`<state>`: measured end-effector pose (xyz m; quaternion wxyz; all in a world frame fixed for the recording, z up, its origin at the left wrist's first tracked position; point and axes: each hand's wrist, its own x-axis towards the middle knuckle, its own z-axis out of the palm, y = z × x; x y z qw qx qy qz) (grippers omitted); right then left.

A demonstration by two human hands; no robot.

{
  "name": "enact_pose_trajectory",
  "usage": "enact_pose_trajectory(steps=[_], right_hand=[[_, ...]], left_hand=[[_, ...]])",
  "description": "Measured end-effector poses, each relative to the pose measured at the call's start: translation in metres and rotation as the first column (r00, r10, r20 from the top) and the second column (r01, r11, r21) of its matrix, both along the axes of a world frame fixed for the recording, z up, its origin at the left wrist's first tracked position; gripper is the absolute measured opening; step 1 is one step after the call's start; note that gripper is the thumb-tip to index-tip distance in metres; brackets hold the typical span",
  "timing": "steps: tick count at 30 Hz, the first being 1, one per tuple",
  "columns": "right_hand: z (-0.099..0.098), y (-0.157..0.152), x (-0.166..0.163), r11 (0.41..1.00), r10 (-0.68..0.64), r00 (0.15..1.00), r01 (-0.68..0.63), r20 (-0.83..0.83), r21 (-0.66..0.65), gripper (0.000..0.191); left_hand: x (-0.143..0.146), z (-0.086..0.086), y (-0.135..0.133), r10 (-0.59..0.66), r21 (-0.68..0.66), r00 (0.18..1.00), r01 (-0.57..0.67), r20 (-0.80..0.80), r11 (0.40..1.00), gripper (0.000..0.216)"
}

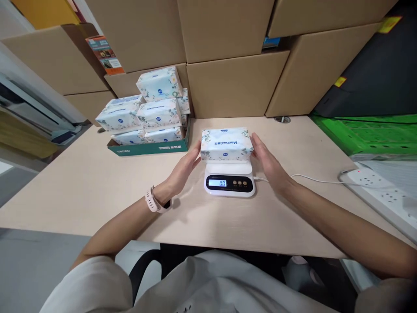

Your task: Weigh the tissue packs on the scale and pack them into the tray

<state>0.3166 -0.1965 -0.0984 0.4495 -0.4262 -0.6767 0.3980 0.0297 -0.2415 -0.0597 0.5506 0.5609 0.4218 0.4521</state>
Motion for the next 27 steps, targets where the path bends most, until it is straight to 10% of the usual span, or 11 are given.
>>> enact_pose_trajectory(steps=[11,27], right_hand=[[-0.015,-0.038,0.026,0.931,-0.224,0.973,0.233,-0.064,0.28,0.06],[-0.017,-0.041,0.026,0.97,-0.183,0.983,0.184,-0.02,0.158,0.054]], left_hand=[[-0.009,-0.03,-0.017,0.127,-0.114,0.988,-0.117,0.087,0.987,0.097],[-0.006,-0.026,-0.024,0.112,-0.153,0.983,-0.089,0.148,0.984,0.088]])
